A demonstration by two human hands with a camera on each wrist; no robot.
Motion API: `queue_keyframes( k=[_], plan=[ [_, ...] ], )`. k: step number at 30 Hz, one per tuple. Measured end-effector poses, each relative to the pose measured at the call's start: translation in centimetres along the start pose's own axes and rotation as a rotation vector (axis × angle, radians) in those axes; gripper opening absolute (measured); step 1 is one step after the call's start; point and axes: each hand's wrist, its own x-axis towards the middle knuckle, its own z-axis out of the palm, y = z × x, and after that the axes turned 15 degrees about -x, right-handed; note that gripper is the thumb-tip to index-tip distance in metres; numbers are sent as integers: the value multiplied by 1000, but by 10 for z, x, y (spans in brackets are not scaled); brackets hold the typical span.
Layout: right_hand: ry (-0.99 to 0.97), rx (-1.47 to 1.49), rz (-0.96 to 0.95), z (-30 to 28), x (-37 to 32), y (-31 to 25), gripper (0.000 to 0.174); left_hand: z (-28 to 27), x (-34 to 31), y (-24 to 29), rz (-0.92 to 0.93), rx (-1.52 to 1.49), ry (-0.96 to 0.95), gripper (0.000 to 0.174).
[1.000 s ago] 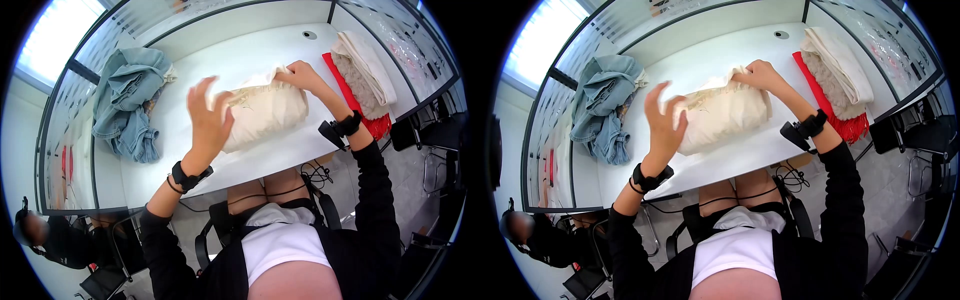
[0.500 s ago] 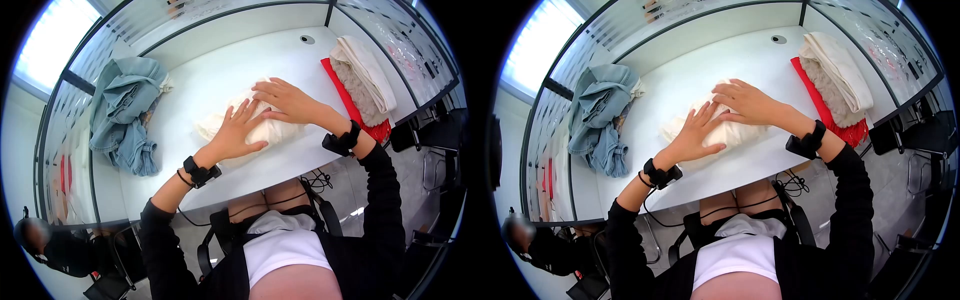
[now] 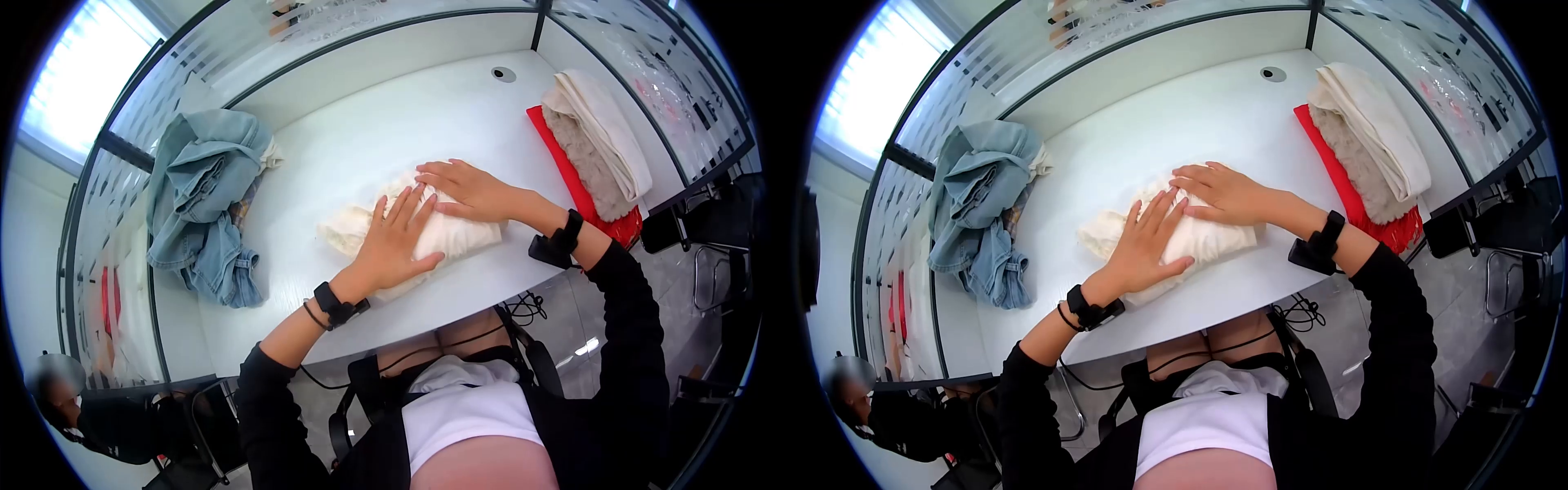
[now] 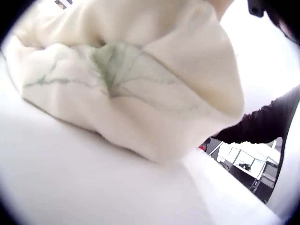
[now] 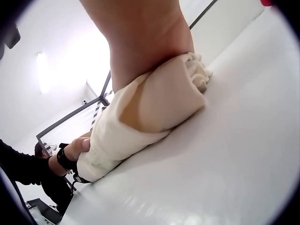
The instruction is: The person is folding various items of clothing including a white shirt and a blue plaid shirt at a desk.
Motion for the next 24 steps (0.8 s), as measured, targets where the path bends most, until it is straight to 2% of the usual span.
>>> queue_keyframes(
  k=[3,5,7,12,18,21,24],
  plan=[
    [160,-51,4,-12,-4,-13,48,0,-9,11,11,16,114,80],
    [217,-145,-68,-24,-6,-16,47,-8,-16,16,30,-25,201,80],
    [248,-198,-106,-36,-14,-23,46,-16,-31,18,35,-23,171,80],
    [96,-210,-98,-46,-37,-23,50,-31,-63,14,30,-33,91,86],
    [12,-199,-134,-39,-30,-23,59,-29,-66,8,49,25,18,97],
    [-66,-182,-140,-29,-27,-23,61,-20,-67,-1,-6,-97,-40,100],
    [-104,-168,-141,-21,-26,-19,61,-14,-68,-3,8,-101,-20,101]
  ],
)
